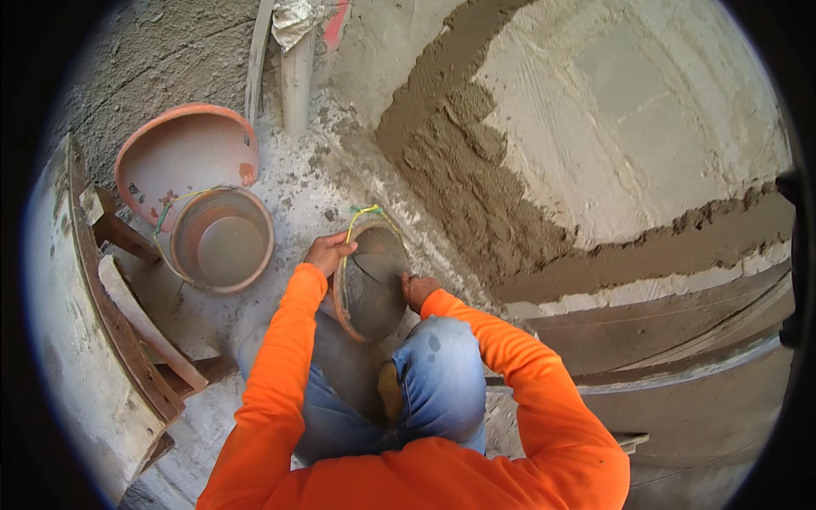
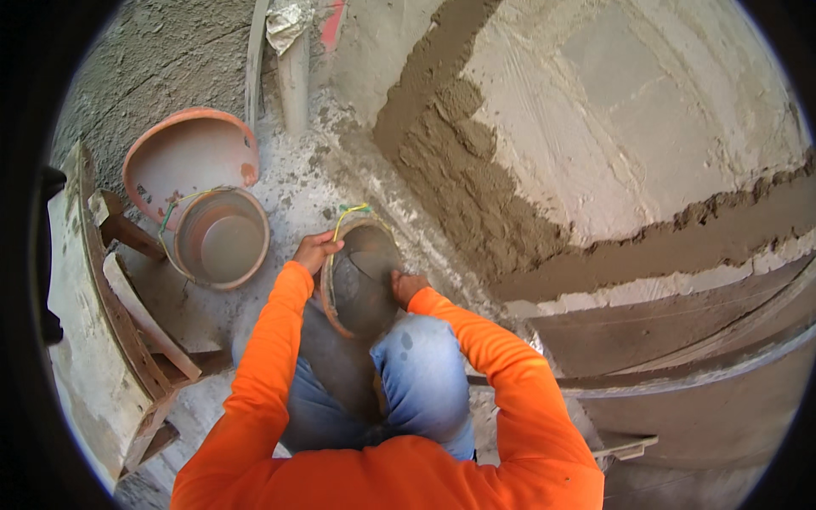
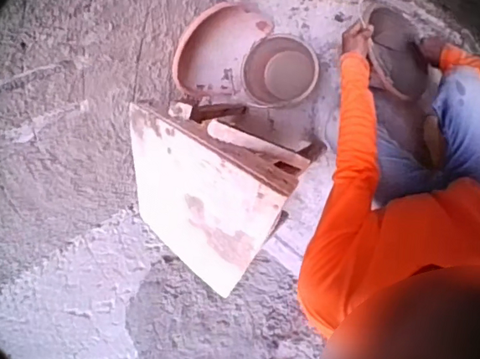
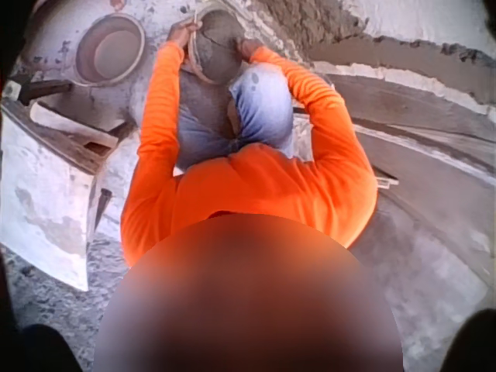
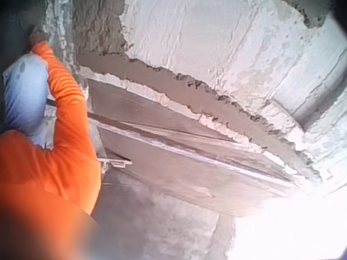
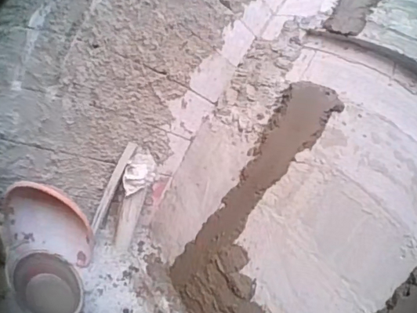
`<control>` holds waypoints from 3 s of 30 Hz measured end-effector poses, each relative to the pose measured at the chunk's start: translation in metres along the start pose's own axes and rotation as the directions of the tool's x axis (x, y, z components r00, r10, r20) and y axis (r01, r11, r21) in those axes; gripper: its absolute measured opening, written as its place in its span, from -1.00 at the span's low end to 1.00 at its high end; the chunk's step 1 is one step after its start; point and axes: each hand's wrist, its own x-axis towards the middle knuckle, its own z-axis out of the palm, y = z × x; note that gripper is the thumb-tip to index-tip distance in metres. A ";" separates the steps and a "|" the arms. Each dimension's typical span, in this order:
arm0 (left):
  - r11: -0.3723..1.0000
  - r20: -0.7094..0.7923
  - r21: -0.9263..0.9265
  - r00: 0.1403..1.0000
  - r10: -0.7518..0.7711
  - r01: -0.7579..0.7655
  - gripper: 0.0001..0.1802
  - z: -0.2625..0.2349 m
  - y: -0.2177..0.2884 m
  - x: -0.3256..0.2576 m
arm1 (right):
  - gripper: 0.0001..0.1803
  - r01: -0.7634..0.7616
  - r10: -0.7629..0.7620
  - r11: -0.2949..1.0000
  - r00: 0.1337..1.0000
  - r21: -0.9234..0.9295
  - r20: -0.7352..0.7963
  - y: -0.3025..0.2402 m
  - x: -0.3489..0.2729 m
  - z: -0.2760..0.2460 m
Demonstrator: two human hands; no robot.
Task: The person scoops wet plaster from a bucket with a trowel and applies it to a wall, smoothing the surface. The person then uses a straightedge to level the applied plaster.
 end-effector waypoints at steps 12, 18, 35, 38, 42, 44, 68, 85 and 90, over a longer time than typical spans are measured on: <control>0.991 0.070 0.127 0.997 0.040 -0.049 -0.50 0.019 -0.009 -0.004 | -0.67 0.242 -0.229 0.959 0.969 -0.148 0.098 -0.007 0.023 0.008; 0.984 0.111 0.169 0.993 0.045 -0.063 -0.52 0.024 -0.010 -0.005 | -0.72 -0.042 0.031 0.996 0.992 -0.081 -0.126 0.010 0.017 0.003; 0.994 -0.083 -0.075 0.994 0.068 -0.075 -0.51 -0.007 -0.009 0.005 | -0.63 -0.062 0.092 0.836 0.995 0.545 -0.028 -0.016 -0.047 0.012; 0.990 -0.150 -0.104 0.986 0.080 -0.096 -0.52 -0.023 -0.012 0.013 | -0.61 -0.124 0.182 0.841 0.982 0.526 -0.060 -0.007 -0.054 -0.033; 0.986 -0.194 -0.140 0.979 0.062 -0.091 -0.51 -0.037 -0.014 0.018 | -0.56 -0.076 0.178 0.920 0.955 0.385 -0.237 0.016 -0.094 -0.137; 0.990 -0.178 -0.133 0.983 0.032 -0.056 -0.51 -0.038 -0.012 0.020 | -0.54 -0.022 0.135 0.932 0.947 0.361 -0.291 0.023 -0.118 -0.189; 0.995 -0.129 -0.014 0.987 0.098 -0.100 -0.54 -0.024 -0.017 0.026 | -0.66 -0.434 0.613 0.664 0.782 0.609 -0.112 0.185 -0.126 -0.250; 0.997 -0.134 -0.065 0.990 0.035 -0.045 -0.49 -0.035 -0.027 0.038 | -0.65 -0.195 0.355 0.888 0.866 0.417 -0.351 0.071 -0.182 -0.324; 0.993 -0.116 -0.101 0.992 0.051 -0.063 -0.51 -0.040 -0.030 0.042 | -0.74 -0.178 -0.019 0.178 0.983 0.968 0.184 0.103 -0.139 -0.340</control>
